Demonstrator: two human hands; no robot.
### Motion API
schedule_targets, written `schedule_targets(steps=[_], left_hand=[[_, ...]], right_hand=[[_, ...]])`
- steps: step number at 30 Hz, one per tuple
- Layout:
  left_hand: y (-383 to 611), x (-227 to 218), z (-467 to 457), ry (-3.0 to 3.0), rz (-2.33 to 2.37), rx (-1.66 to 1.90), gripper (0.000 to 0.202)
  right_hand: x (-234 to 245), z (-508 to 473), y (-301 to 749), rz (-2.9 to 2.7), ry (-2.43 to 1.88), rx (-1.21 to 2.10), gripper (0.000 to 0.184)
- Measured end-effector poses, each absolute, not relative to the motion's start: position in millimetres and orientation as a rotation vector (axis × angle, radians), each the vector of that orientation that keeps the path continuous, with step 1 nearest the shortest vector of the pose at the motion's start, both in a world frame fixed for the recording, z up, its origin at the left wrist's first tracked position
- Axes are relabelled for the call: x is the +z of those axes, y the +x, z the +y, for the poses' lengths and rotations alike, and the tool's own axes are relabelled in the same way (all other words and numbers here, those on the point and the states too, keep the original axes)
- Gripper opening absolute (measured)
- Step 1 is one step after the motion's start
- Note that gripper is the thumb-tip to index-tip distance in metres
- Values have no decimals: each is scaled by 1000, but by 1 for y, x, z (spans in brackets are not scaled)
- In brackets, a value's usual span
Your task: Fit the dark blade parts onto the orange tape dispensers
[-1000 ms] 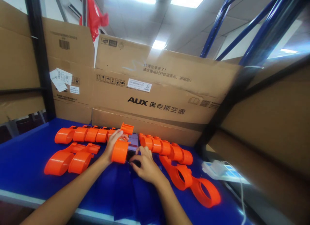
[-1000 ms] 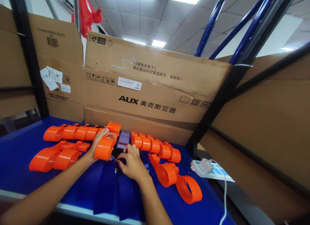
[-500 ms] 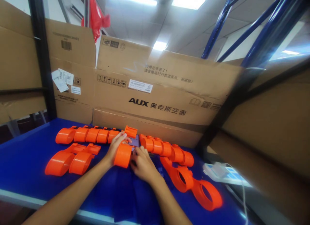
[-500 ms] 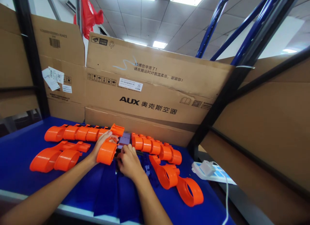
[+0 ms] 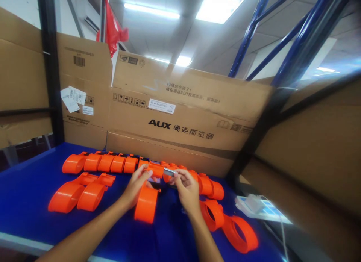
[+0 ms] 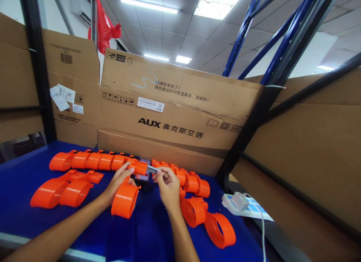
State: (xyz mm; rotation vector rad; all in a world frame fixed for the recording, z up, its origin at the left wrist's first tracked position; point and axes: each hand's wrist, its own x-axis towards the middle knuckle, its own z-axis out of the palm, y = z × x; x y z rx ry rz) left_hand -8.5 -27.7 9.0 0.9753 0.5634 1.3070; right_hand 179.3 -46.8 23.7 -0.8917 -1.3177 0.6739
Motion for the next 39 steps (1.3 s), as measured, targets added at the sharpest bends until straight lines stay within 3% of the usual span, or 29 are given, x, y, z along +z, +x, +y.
schedule_targets(steps=[27, 39], left_hand=[[-4, 7, -34, 1051, 599, 1258, 49], [-5, 6, -33, 1005, 642, 1258, 48]], right_hand=[[25, -54, 175, -1254, -918, 499, 31], [20, -52, 179, -1296, -899, 581, 35]])
